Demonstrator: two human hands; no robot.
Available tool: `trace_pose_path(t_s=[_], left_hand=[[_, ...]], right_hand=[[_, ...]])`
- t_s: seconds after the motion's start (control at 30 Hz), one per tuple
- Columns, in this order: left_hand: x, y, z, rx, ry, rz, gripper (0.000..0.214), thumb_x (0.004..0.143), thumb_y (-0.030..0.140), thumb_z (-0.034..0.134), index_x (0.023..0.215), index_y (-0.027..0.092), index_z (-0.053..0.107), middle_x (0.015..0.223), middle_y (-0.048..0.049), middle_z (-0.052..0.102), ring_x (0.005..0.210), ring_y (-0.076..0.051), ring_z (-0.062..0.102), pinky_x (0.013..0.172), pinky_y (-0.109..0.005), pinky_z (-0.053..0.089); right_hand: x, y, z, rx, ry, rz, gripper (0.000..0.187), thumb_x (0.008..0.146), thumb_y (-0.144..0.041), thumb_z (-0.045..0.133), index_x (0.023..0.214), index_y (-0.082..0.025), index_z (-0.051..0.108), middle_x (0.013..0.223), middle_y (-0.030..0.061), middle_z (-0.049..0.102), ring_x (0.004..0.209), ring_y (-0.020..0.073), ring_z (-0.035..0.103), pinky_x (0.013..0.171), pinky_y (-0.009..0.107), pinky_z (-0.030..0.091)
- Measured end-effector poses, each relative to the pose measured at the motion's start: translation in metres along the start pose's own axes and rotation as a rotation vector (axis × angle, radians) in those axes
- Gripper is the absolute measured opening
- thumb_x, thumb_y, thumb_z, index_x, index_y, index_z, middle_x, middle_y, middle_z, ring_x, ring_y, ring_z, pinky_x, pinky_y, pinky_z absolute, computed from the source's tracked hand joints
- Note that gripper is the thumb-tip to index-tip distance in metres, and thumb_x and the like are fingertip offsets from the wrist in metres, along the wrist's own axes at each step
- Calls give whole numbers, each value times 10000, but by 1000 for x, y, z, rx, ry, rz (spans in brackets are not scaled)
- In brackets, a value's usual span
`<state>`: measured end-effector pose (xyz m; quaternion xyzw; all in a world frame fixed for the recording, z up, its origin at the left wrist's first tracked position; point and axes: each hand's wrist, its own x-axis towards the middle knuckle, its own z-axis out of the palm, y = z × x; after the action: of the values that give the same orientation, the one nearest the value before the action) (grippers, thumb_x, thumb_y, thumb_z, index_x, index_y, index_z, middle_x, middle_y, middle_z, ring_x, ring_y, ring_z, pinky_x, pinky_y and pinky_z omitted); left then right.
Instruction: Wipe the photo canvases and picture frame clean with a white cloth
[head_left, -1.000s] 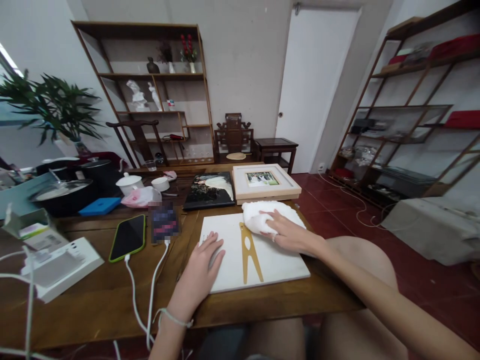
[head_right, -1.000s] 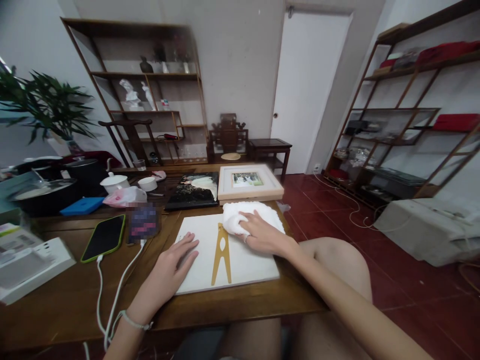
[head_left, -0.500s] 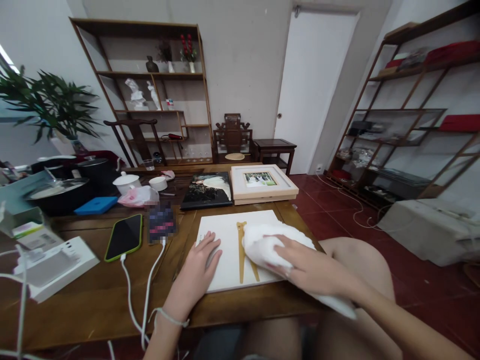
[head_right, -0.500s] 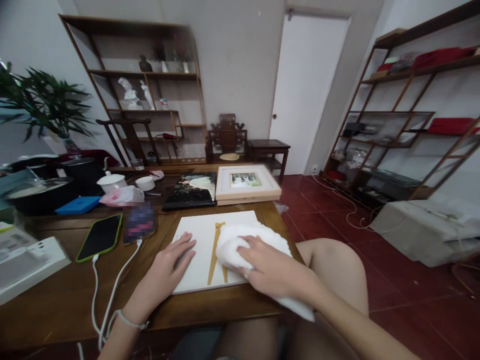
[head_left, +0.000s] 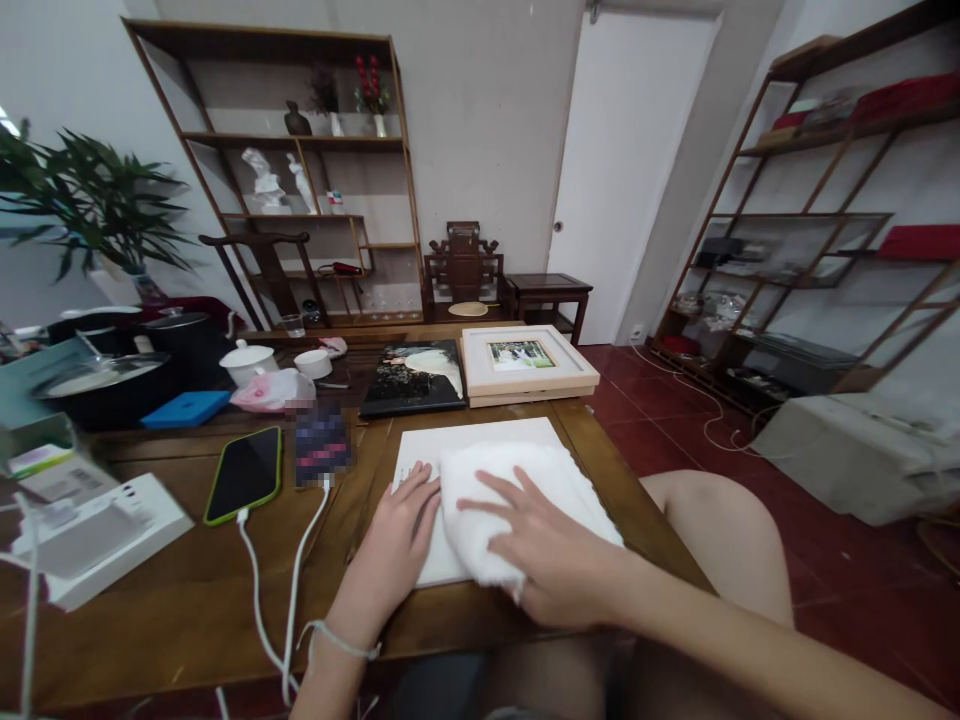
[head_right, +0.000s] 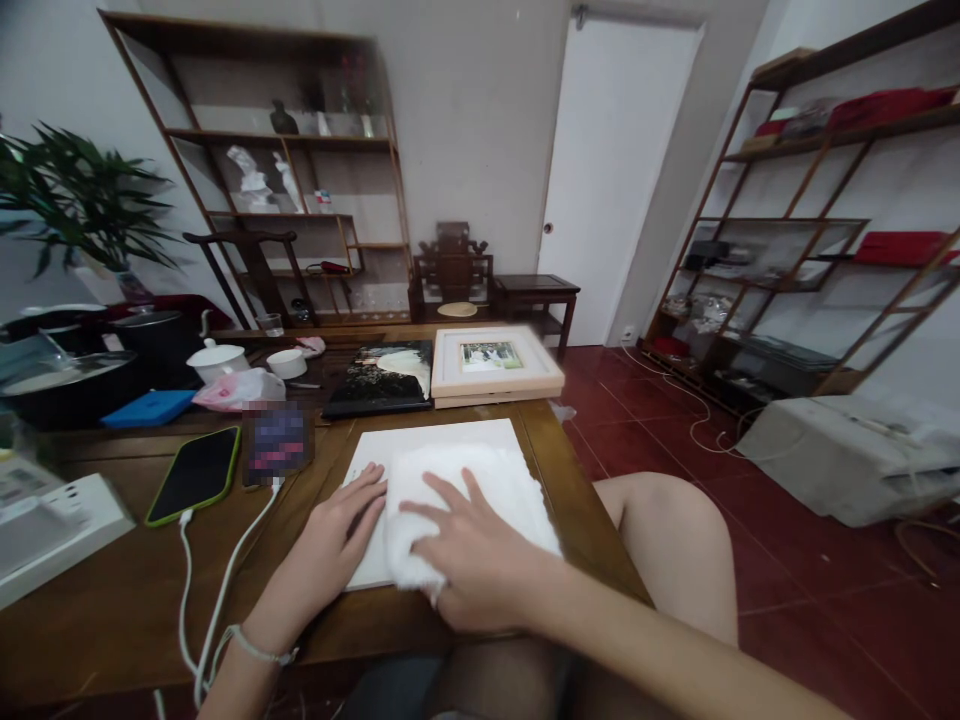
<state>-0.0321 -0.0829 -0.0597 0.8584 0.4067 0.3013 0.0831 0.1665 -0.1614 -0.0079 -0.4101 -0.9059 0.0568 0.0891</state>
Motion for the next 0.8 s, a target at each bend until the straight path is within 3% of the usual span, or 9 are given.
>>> trace_pose_path(t_s=[0.1,0.23,0.37,0.47,0.57,0.67,0.8], left_hand=[[0,0,-1,16,-23,0,332,868,181,374,1075,139,630,1247,-146,577,1223,-252,477,1018,-469,392],[-1,0,0,4,-11,-16,330,875,199,383,1092,136,622,1258,-142,569,1227,-244,473,1027,-461,386],[-2,-2,2,-30,-20,-34,328,892,232,380,1093,145,623,1276,-142,554,1242,-251,456,1042,-481,358],[-3,-2,2,-60,-28,-39,329,897,216,355,1092,153,613,1285,-139,546,1258,-250,436,1058,-490,327],[-2,1,0,-118,7,-74,353,912,233,325,1198,144,512,1278,-151,544,1230,-240,470,1038,-470,357],[0,4,-3,-202,108,-154,393,932,260,285,1304,156,355,1289,-153,520,1191,-218,504,1002,-436,399],[3,1,-3,-256,273,-236,437,938,309,260,1345,152,275,1356,-157,440,1244,-222,443,1041,-433,346]], right_hand=[[-22,-21,-3,31,-74,-72,281,717,-292,563,958,-184,662,1442,56,340,1361,344,80,1070,599,68],[-24,-10,-8,93,-51,-59,303,720,-215,545,1006,-181,639,1388,65,424,1355,280,166,1101,524,92],[-3,27,-13,105,72,178,248,865,-239,418,968,-126,614,1307,168,486,1295,263,313,1063,471,240],[21,51,-12,86,142,289,326,928,-311,325,997,-135,591,1254,171,519,1215,266,410,1005,453,320],[51,61,-7,39,142,322,332,930,-310,308,1024,-141,579,1212,165,547,1232,293,384,986,504,310],[78,53,0,-19,90,250,314,897,-274,347,1079,-148,570,1213,151,557,1275,326,320,984,592,253],[84,23,5,-117,39,-11,315,808,-265,459,1066,-156,603,1351,126,453,1308,377,228,979,668,187]])
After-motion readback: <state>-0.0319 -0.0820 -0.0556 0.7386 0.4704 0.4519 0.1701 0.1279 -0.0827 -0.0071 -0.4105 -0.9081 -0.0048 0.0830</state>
